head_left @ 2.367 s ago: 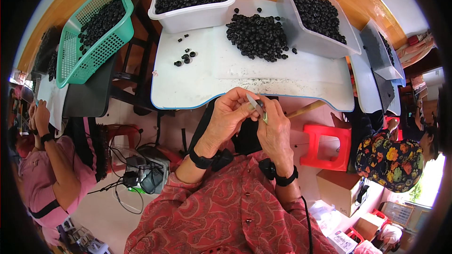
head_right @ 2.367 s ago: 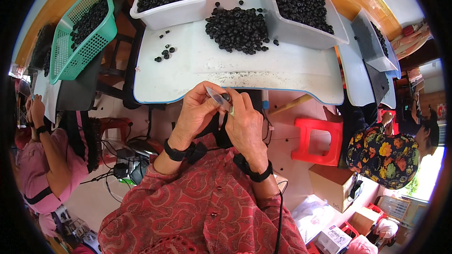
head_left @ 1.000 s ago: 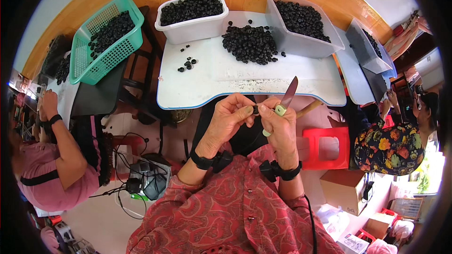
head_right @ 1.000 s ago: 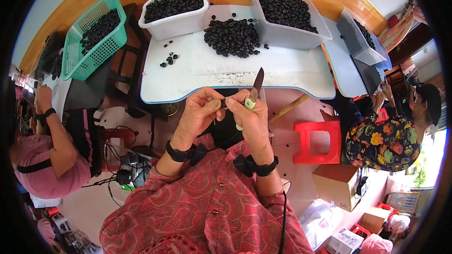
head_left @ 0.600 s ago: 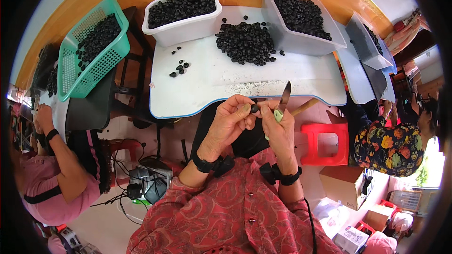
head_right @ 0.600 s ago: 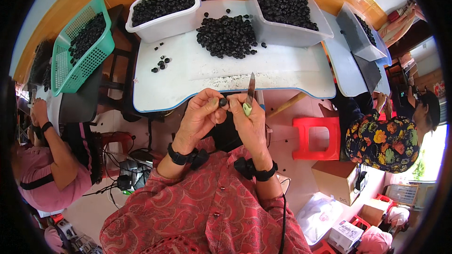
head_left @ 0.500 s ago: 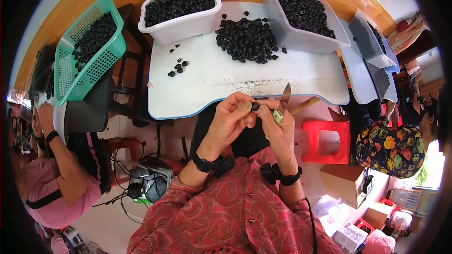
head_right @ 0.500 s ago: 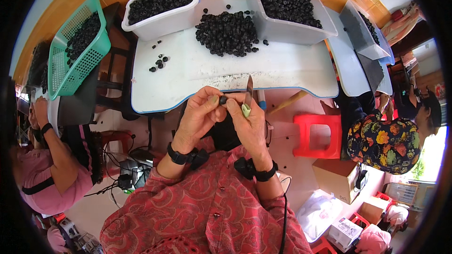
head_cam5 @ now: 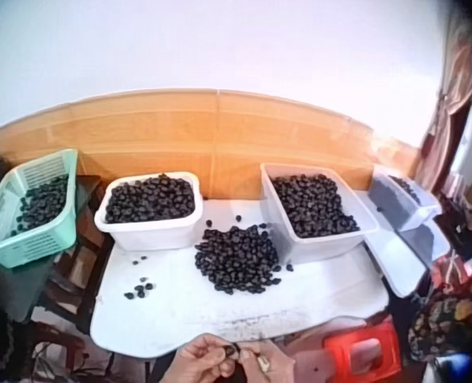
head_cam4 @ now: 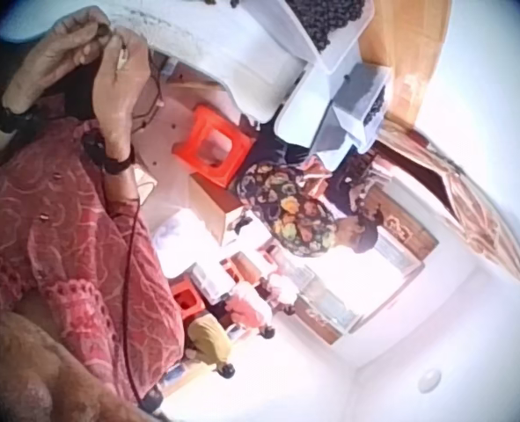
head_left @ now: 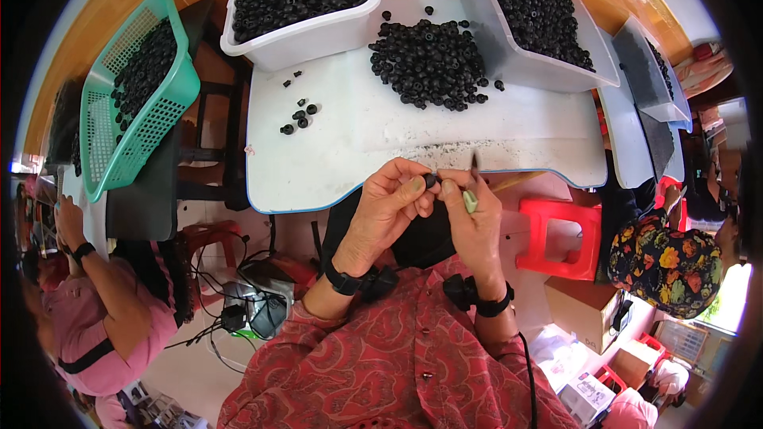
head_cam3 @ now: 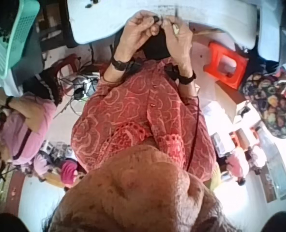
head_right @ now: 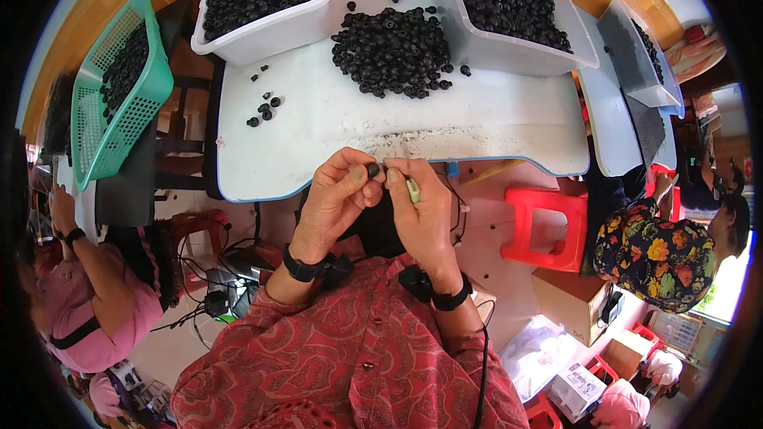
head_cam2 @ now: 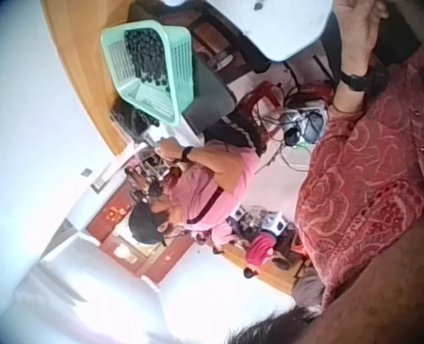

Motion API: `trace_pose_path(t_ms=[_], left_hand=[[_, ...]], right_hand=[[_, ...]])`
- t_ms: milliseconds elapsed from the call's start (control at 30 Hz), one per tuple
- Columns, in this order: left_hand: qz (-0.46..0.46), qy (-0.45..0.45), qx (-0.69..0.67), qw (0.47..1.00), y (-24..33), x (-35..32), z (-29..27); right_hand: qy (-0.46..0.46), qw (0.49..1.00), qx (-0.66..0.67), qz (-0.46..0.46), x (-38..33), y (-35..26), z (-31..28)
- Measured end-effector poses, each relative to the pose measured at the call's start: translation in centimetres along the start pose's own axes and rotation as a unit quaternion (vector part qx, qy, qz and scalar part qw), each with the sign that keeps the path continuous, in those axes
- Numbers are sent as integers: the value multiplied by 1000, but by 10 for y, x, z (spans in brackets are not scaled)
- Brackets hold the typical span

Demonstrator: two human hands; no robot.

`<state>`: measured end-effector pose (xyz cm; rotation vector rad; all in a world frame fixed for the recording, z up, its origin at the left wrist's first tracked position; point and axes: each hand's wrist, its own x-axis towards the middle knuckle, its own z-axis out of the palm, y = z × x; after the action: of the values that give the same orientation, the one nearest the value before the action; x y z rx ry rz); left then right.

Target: Trimming excess material from small black molded parts using a craft knife at a processing table.

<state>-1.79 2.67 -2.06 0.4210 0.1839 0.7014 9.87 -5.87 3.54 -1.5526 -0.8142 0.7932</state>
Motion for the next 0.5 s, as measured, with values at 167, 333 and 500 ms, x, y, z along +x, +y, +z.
trace_pose_path(t_ms=[167,333,500], left_hand=[[13,4,-7,1000,1,7,-3],[21,15,-2,1000,0,10,-6],[18,4,-1,1000,2,14,-4]], right_hand=[[-23,935,-310,-171,5,9,4],[-28,924,-341,-171,12,13,7],[-24,915,-363,-172,18,16,9]])
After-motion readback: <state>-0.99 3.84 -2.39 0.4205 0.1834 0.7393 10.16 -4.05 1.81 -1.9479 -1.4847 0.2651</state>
